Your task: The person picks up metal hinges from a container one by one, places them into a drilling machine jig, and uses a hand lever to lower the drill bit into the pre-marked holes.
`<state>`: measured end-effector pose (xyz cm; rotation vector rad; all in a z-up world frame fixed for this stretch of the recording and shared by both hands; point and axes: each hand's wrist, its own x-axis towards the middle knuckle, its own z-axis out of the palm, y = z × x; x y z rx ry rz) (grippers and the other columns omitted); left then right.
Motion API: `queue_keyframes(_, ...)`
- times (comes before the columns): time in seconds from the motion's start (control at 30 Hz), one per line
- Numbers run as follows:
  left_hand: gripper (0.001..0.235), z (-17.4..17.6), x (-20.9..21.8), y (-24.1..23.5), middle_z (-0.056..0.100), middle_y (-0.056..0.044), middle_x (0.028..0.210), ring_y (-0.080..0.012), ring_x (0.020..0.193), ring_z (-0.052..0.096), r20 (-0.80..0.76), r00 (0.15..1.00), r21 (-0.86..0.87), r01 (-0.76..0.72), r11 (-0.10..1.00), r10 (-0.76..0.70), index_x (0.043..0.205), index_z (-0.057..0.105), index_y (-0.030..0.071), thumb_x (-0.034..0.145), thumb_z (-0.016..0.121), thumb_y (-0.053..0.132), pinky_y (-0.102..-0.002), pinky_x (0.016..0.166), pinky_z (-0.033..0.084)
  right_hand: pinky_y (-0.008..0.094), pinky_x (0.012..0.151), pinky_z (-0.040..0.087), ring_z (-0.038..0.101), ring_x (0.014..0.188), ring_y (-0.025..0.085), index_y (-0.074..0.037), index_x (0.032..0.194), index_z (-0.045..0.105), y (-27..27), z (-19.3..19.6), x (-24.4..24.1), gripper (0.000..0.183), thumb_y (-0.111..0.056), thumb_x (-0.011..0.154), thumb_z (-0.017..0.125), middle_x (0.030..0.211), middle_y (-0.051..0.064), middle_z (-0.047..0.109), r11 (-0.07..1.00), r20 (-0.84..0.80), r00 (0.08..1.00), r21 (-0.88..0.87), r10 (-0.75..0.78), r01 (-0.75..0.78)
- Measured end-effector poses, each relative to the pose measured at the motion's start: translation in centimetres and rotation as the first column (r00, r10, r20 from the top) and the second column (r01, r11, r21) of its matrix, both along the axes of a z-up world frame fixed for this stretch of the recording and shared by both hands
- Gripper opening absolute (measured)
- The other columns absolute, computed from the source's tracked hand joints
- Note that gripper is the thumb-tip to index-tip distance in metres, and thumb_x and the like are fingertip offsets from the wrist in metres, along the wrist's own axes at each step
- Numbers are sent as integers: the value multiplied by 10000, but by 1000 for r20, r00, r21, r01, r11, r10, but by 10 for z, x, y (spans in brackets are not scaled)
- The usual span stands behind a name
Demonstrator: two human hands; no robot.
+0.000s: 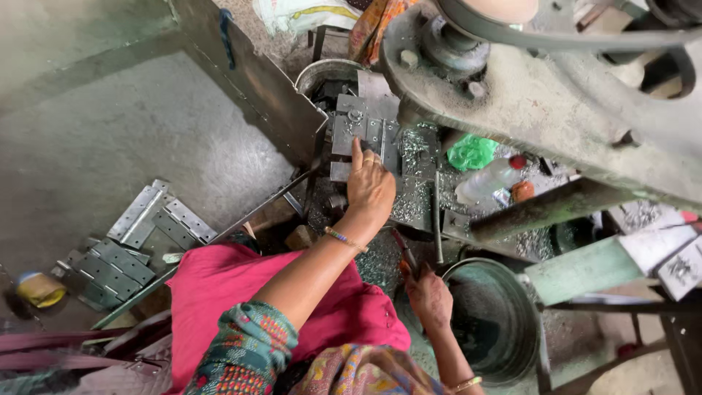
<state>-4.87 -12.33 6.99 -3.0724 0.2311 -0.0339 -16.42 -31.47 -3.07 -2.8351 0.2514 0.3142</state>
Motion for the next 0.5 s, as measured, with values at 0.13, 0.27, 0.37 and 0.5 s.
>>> queue_keyframes(0.13, 221, -1, 3, 11, 712, -117, 1210, -293, 1239, 565, 186, 982, -98, -16, 995, 34, 958, 806, 63, 937, 599, 136, -550, 1260, 39, 556, 783, 527, 669, 986, 468, -190, 1196, 654, -11, 1, 41, 510, -605, 1017, 417, 1034, 249, 726, 986, 25, 996, 138, 88, -90)
queue_keyframes(0.27, 228, -17, 27, 3, 692, -139, 1250, -311, 1298, 540, 98, 994, -155, -33, 987, 48, 964, 801, 65, 957, 585, 138, -545, 1267, 27, 547, 774, 558, 714, 962, 436, -229, 1219, 669, -26, -4, 54, 481, -567, 996, 410, 1026, 226, 740, 985, 148, 979, 78, 141, -154)
queue_keyframes(0.37, 251, -32, 35, 1, 668, -166, 1316, -306, 1278, 547, 293, 954, -169, -20, 985, 70, 1015, 794, 43, 942, 576, 145, -552, 1251, 32, 549, 793, 553, 699, 972, 446, -193, 1200, 664, -19, -28, 25, 491, -576, 979, 452, 1019, 238, 731, 993, 74, 991, -49, 113, -109)
queue_keyframes(0.5, 377, -43, 26, 2, 674, -150, 1291, -304, 1256, 534, 424, 901, -228, 8, 974, 92, 1145, 767, 7, 872, 556, 159, -609, 1206, 30, 554, 799, 545, 674, 987, 465, -172, 1209, 658, -19, -41, 15, 511, -591, 978, 479, 1016, 255, 717, 997, 83, 996, 68, 14, -20)
